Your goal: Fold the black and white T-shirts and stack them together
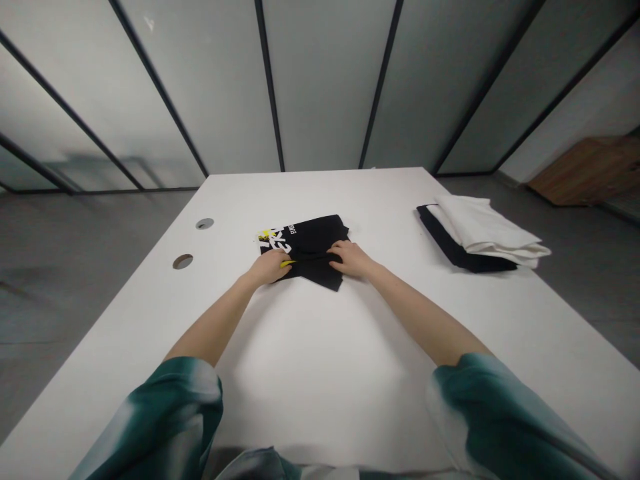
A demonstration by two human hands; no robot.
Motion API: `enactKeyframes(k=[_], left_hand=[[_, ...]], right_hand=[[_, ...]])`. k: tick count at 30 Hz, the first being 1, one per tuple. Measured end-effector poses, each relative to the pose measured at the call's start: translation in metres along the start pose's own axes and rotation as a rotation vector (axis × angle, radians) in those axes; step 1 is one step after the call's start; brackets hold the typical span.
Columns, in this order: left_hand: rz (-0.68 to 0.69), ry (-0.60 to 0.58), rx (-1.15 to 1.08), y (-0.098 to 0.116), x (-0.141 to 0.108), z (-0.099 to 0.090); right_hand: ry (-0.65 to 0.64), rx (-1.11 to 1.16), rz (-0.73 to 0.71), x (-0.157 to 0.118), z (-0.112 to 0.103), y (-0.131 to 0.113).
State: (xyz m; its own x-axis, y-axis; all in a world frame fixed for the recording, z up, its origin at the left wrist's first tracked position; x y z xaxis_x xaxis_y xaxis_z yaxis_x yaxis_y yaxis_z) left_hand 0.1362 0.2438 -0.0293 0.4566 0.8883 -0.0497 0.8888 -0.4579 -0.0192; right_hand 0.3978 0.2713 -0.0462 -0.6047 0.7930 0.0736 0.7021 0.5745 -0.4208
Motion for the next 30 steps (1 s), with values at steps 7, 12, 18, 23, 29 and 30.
enactKeyframes(k=[7, 12, 18, 23, 29, 30], left_hand=[[-0.043, 0.018, -0.335, -0.024, 0.017, -0.023], [-0.059, 0.035, -0.503, -0.035, 0.020, -0.041], [-0.124, 0.034, -0.537, -0.041, 0.014, -0.054], [-0.160, 0.104, -0.477, -0.040, 0.018, -0.055], [-0.221, 0.194, -0.437, -0.039, 0.027, -0.055], [-0.233, 0.202, -0.451, -0.040, 0.028, -0.054]], right_hand=[[0.120, 0.051, 0.079, 0.022, 0.005, -0.019], [0.137, -0.079, 0.073, 0.044, -0.003, -0.031], [0.094, -0.265, 0.167, 0.051, -0.043, -0.022], [0.211, -0.242, 0.265, 0.060, -0.069, -0.017], [0.153, -0.069, 0.260, 0.059, -0.056, -0.010], [0.135, -0.055, 0.244, 0.056, -0.052, -0.008]])
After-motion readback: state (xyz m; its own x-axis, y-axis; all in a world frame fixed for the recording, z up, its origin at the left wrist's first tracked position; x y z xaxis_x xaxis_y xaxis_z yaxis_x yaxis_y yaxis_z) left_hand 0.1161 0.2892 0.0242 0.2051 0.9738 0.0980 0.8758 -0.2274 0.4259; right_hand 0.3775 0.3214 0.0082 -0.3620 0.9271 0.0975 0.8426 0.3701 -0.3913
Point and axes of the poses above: each hand's wrist, its own x-axis towards the middle knuckle, its own z-axis out of the palm, y = z × x, the point moved 2 cm from there along x, towards the middle knuckle, and after that the axes turned 13 degrees about x, right-handed, at the moved point
